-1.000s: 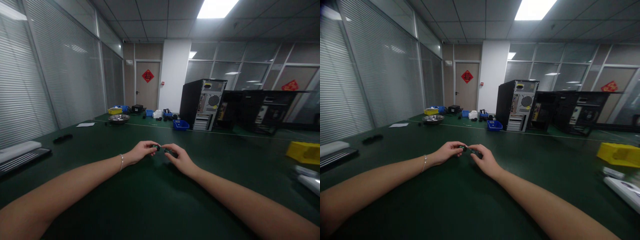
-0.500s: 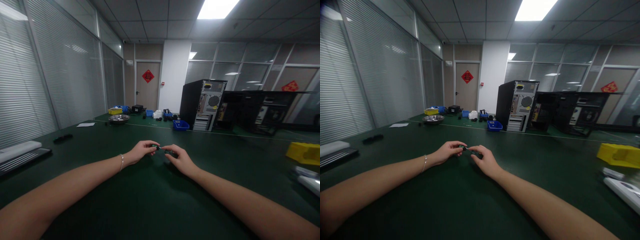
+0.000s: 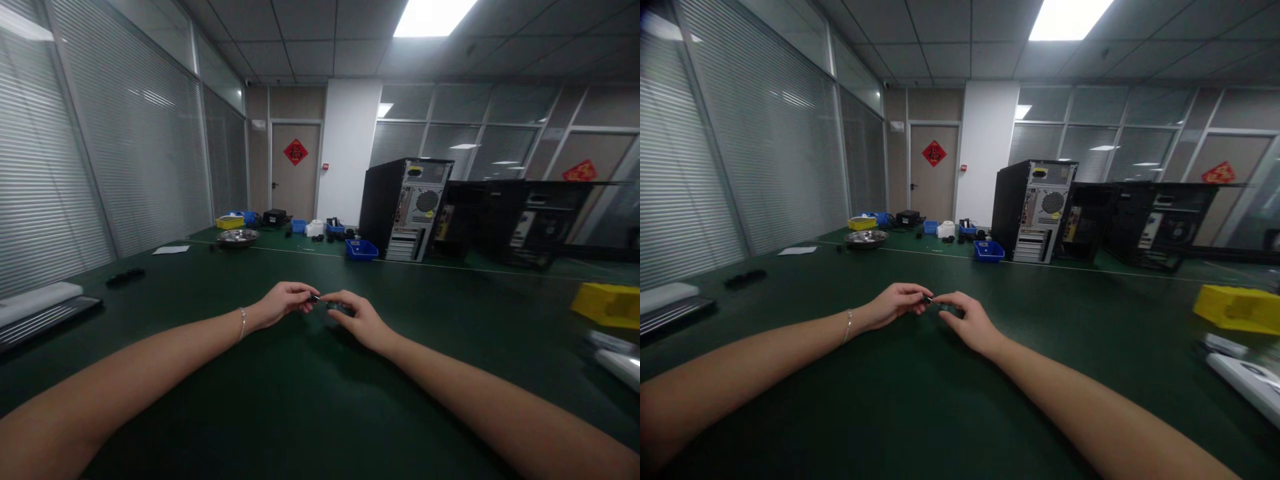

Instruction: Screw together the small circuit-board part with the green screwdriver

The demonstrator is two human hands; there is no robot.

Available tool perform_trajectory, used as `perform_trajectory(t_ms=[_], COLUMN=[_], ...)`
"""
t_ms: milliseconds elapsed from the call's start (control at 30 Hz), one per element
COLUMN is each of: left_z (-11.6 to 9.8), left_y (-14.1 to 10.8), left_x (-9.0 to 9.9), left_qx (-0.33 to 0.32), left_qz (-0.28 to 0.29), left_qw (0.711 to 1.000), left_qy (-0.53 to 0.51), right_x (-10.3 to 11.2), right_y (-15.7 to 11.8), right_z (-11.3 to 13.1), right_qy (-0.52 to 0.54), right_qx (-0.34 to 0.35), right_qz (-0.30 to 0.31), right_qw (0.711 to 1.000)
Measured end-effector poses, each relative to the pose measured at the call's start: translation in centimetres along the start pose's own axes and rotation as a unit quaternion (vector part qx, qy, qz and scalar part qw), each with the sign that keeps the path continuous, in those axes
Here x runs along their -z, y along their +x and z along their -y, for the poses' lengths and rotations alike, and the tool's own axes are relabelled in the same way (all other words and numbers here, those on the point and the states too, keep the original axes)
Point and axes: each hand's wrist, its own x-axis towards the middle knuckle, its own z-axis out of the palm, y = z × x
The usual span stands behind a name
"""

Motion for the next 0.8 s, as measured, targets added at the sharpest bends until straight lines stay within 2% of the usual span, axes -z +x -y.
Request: perform_trajectory(t_ms=[400, 600, 800], left_z=[-0.04, 0.14, -0.36], left_y=[-0.09, 0.07, 0.07], left_x=[0.11, 0.03, -0.31], left_qx=[0.010, -0.002, -0.002], left_qz=[0.021, -0.008, -0.028], left_qw=[0.999, 0.999, 0.996], left_qy=[-0.036, -0.035, -0.085], right_x=[0.10, 0.20, 0.14], right_y=[0.01, -0.04, 0.05], right_z=[-0.41, 0.00, -0.27], right_qy=[0.069, 0.044, 0.040], right_qx=[-0.004, -0.003, -0.007], right_qz=[0.021, 0.028, 0.019], right_qw=[0.997, 0.999, 0.999])
